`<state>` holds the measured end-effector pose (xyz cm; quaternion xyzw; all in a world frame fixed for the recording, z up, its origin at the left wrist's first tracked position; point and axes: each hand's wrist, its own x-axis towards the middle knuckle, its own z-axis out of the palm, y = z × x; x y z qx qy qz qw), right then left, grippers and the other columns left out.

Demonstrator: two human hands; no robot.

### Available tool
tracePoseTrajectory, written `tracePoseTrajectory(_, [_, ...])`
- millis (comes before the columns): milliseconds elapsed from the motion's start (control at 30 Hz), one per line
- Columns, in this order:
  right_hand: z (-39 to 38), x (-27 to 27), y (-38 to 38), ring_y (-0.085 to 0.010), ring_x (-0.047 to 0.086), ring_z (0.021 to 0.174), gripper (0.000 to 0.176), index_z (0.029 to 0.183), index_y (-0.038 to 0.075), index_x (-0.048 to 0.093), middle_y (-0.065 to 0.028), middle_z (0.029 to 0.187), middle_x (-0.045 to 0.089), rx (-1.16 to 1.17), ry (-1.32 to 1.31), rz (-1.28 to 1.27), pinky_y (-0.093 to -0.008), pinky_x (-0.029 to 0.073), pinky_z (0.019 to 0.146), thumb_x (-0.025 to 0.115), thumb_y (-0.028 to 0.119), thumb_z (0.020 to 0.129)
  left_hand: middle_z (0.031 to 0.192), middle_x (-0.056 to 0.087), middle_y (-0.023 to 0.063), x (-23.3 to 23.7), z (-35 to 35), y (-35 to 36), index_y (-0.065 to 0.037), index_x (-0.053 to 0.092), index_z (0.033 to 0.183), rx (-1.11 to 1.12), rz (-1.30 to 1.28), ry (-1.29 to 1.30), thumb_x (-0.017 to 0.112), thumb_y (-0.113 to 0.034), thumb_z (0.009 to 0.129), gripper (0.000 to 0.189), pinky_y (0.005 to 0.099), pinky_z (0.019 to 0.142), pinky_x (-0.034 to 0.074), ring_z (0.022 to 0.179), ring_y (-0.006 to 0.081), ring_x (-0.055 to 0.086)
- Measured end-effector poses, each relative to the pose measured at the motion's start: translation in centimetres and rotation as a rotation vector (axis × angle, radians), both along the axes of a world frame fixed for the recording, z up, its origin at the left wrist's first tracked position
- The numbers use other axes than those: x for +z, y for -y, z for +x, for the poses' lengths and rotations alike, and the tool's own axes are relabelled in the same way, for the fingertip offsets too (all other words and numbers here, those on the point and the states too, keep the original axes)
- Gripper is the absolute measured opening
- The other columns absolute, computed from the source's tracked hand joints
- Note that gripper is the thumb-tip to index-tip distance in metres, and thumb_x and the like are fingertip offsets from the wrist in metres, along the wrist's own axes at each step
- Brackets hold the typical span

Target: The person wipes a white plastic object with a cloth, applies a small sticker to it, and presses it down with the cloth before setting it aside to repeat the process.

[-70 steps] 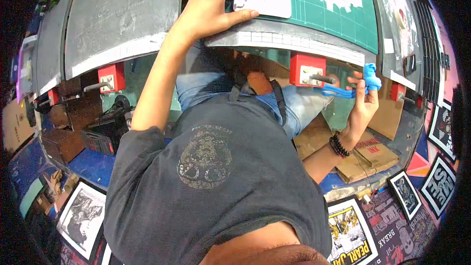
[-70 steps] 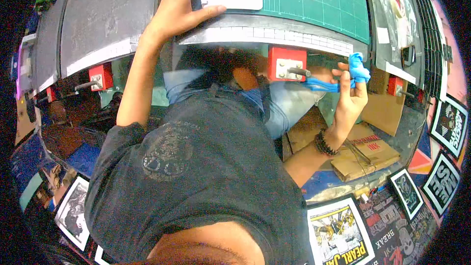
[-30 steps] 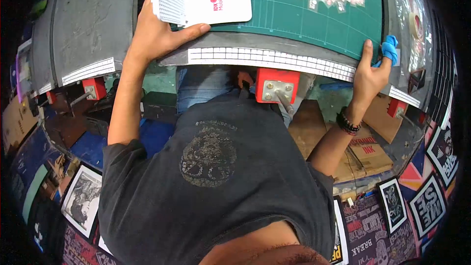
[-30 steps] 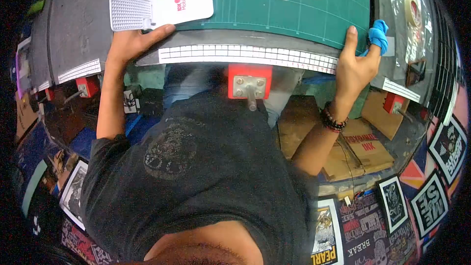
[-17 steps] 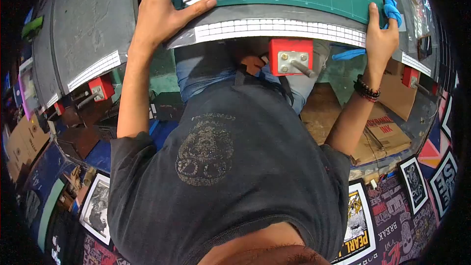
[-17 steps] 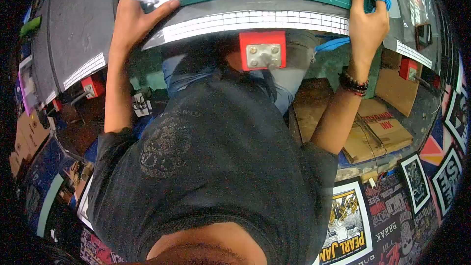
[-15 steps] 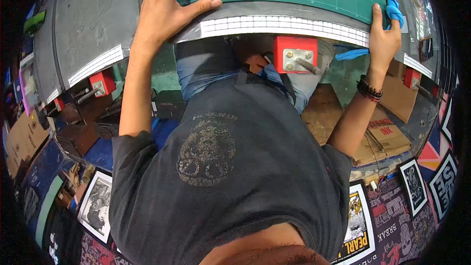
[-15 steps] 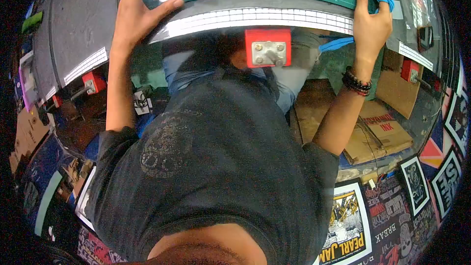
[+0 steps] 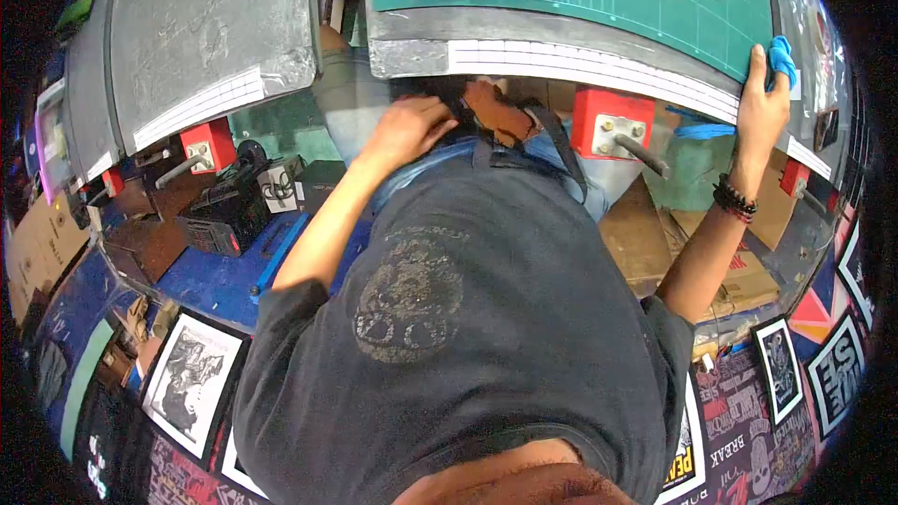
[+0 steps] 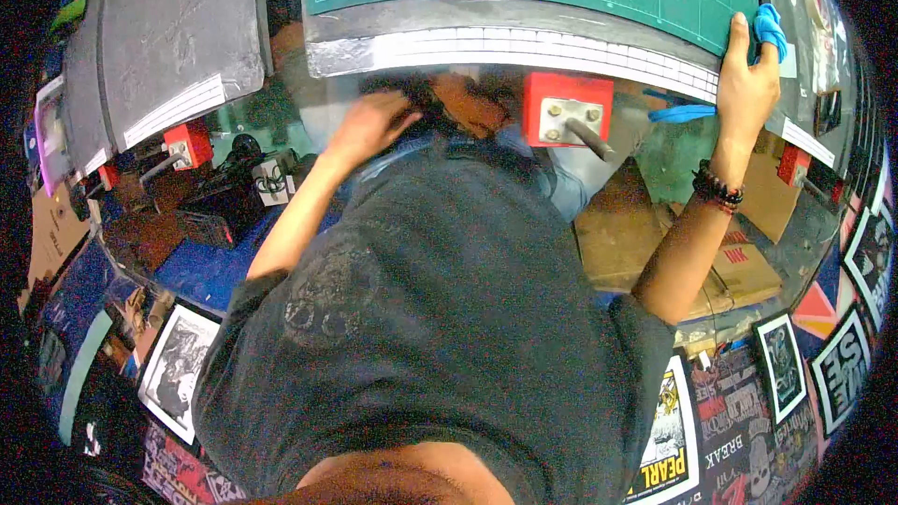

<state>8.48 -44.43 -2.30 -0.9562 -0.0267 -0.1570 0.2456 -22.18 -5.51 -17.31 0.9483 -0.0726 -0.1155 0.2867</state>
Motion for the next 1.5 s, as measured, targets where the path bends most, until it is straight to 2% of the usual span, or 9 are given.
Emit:
tracePoseTrajectory(67, [0.1,0.1,0.0,-0.0348,0.063,0.127,0.060,0.142,0.010,0.062,-0.0198,0.135,0.067,0.001,0.007,-0.027,-0.0399,0.045,0.108,0.065,0.051,0.099,0.101,0.071,0.0115,-4.9,0.5,0.6,-0.006,0.071,0.100,-0.080,-0.075,0.077,0.060,-0.023,0.097,0.020,0.0457,0.081,0.056,0.094,0.0347,0.070])
tracePoseTrajectory(100, [0.1,-0.1,0.0,-0.0352,0.064,0.126,0.058,0.141,0.009,0.063,-0.0203,0.134,0.067,0.010,0.028,-0.019,-0.0398,0.046,0.107,0.065,0.050,0.099,0.119,0.071,0.0193,-1.4,2.9,0.7,-0.006,0.069,0.118,-0.204,-0.043,-0.255,0.050,-0.013,0.098,0.029,0.0497,0.083,0.059,0.104,0.0390,0.071])
tracePoseTrajectory(200, [-0.1,0.5,-0.4,-0.0357,0.068,0.117,0.055,0.134,0.004,0.065,-0.0250,0.123,0.070,-0.006,0.021,-0.065,-0.0432,0.050,0.098,0.064,0.047,0.101,0.117,0.070,0.0214,-5.2,3.1,2.1,-0.006,0.070,0.115,-0.301,0.252,-0.392,0.050,-0.015,0.097,0.029,0.0493,0.079,0.058,0.091,0.0404,0.072])
tracePoseTrajectory(267, [-0.4,1.1,-0.8,-0.0352,0.066,0.120,0.054,0.135,0.000,0.064,-0.0262,0.125,0.069,-0.032,-0.041,-0.058,-0.0437,0.049,0.101,0.063,0.044,0.102,0.112,0.071,0.0230,-2.2,5.1,1.7,-0.003,0.071,0.106,-0.221,-0.364,-0.400,0.051,-0.022,0.096,0.029,0.0510,0.081,0.055,0.089,0.0413,0.070])
tracePoseTrajectory(300, [-0.4,1.1,-1.1,-0.0343,0.064,0.125,0.052,0.135,-0.001,0.063,-0.0261,0.129,0.067,0.017,0.027,-0.036,-0.0427,0.047,0.105,0.063,0.040,0.103,0.107,0.071,0.0251,-1.8,5.0,2.0,-0.001,0.070,0.099,-0.144,-0.350,-0.420,0.051,-0.027,0.096,0.033,0.0521,0.085,0.052,0.095,0.0429,0.068])
tracePoseTrajectory(333, [-0.5,1.2,-0.9,-0.0347,0.063,0.127,0.051,0.137,-0.001,0.062,-0.0262,0.132,0.066,0.027,-0.010,0.006,-0.0420,0.046,0.108,0.063,0.037,0.103,0.106,0.071,0.0257,-10.1,2.5,2.1,0.000,0.070,0.099,-0.221,-0.408,-0.372,0.051,-0.027,0.096,0.033,0.0514,0.086,0.052,0.101,0.0433,0.067])
tracePoseTrajectory(467, [-1.0,1.5,-1.7,-0.0412,0.065,0.118,0.051,0.137,0.002,0.061,-0.0272,0.125,0.067,-0.011,0.032,-0.017,-0.0441,0.048,0.103,0.063,0.038,0.102,0.116,0.069,0.0266,-11.8,3.2,2.9,0.000,0.069,0.111,-0.158,-0.417,-0.319,0.051,-0.029,0.097,0.036,0.0496,0.090,0.053,0.109,0.0426,0.066])
tracePoseTrajectory(1133, [-2.0,0.1,-0.9,-0.0437,0.067,0.100,0.046,0.123,0.010,0.068,-0.0232,0.110,0.069,-0.128,0.063,0.017,-0.0496,0.052,0.085,0.068,0.048,0.096,0.126,0.063,0.0247,-6.6,7.1,2.0,-0.002,0.063,0.122,-0.249,-0.147,-0.390,0.058,-0.042,0.087,0.053,0.0488,0.097,0.048,0.118,0.0418,0.059])
tracePoseTrajectory(1500, [-1.3,0.5,-0.6,-0.0398,0.065,0.117,0.051,0.135,0.009,0.063,-0.0206,0.129,0.068,-0.052,0.001,0.050,-0.0435,0.050,0.099,0.067,0.044,0.099,0.132,0.060,0.0236,-1.5,7.6,0.7,-0.003,0.059,0.128,-0.321,-0.134,-0.488,0.062,-0.049,0.081,0.065,0.0484,0.101,0.046,0.124,0.0414,0.055])
